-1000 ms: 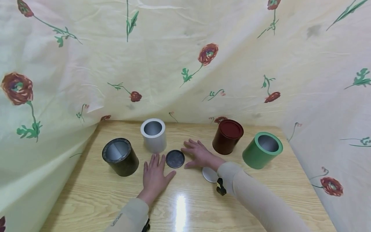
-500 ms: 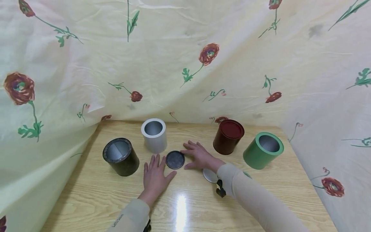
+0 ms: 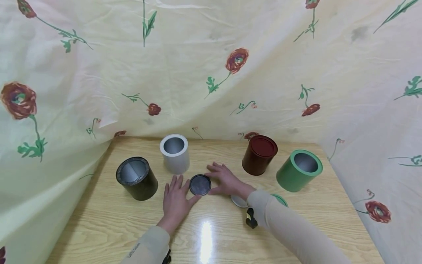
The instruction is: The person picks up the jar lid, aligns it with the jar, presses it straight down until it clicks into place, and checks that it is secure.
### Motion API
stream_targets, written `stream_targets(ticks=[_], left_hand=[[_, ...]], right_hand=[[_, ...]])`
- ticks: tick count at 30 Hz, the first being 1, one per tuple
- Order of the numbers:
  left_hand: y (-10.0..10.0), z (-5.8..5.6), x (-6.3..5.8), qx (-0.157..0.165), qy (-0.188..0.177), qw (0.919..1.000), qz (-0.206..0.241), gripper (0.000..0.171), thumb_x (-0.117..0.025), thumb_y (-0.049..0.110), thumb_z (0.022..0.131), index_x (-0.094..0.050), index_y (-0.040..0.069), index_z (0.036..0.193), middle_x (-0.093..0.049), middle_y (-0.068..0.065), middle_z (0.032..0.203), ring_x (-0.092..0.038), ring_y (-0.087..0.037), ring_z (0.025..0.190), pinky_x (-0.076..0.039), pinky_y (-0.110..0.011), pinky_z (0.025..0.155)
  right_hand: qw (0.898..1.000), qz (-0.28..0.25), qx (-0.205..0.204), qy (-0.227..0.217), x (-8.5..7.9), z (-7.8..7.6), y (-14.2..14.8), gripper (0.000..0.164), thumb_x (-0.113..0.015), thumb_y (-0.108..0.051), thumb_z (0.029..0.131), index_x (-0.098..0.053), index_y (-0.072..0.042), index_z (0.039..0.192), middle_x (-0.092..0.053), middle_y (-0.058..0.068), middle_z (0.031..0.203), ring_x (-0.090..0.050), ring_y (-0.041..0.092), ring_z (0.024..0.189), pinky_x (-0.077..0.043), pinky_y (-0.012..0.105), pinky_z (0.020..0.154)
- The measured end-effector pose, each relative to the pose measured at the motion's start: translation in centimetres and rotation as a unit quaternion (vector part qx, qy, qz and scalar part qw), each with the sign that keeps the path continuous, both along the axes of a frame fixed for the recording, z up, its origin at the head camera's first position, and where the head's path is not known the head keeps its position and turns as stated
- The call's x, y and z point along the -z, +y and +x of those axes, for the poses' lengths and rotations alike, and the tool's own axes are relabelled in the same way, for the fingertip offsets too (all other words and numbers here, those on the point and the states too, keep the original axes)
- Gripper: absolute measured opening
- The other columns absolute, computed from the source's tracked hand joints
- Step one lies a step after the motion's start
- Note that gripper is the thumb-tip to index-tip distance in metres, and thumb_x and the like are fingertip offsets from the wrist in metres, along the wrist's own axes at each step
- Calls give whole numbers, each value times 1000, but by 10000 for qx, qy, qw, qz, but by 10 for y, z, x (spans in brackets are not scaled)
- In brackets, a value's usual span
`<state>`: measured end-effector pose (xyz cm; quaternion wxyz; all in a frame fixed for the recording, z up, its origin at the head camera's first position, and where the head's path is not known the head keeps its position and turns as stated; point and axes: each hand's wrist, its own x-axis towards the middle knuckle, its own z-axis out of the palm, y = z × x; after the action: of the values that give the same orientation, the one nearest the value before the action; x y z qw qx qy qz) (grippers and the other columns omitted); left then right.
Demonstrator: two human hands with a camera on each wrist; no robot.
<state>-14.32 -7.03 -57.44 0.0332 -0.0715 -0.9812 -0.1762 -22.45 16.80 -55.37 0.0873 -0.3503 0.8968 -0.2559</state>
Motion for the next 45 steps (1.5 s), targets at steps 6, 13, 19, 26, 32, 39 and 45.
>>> stream_targets(ticks=[6,13,19,26,32,39,45], left_hand=[[-4,0,3,192,366,9986,322,75,-82,59,88,-70,9,142,-54,-20,158,-38,-44,155,-32,-66,124],[-7,1,10,325,756,9931,835,75,-88,56,83,-73,6,137,-57,-21,155,-41,-44,153,-32,-67,123],[-6,1,-2,409,913,9890,1093,77,-89,55,81,-72,6,138,-56,-18,157,-39,-41,155,-29,-62,127],[-7,-3,-25,739,1405,9828,942,75,-90,54,81,-73,7,137,-54,-16,159,-37,-38,156,-34,-61,125],[-8,-8,-53,961,1990,9736,576,76,-89,56,79,-75,6,134,-58,-17,155,-43,-40,153,-36,-57,124],[-19,-13,-79,1170,2703,9534,654,76,-98,50,69,-79,2,125,-63,-18,149,-50,-45,146,-42,-66,116],[-35,-11,-97,1099,2705,9552,493,77,-96,51,70,-78,5,129,-62,-17,151,-48,-42,148,-39,-62,121]], right_hand=[[9999,-140,34,42,1,5,1,68,-93,-27,85,-67,1,142,-43,25,165,-28,51,157,-18,74,125],[9991,-390,133,9,2,11,4,70,-94,-28,84,-67,-1,143,-41,23,167,-27,48,158,-16,71,127],[9983,-492,222,218,-9,15,6,71,-95,-27,82,-68,0,142,-42,23,166,-29,49,157,-17,73,126],[9941,-702,245,794,-31,20,12,71,-98,-22,79,-69,1,139,-44,24,164,-34,50,155,-23,75,123],[9875,-1063,293,1123,-52,22,14,69,-98,-18,77,-71,0,137,-46,25,163,-37,50,153,-25,76,122],[9842,-1223,280,1253,-71,21,7,71,-98,-19,77,-69,-1,140,-45,24,164,-34,47,156,-22,73,125],[9793,-1345,208,1498,-82,19,-8,72,-99,-20,76,-70,-2,139,-48,24,162,-36,47,155,-25,70,125]])
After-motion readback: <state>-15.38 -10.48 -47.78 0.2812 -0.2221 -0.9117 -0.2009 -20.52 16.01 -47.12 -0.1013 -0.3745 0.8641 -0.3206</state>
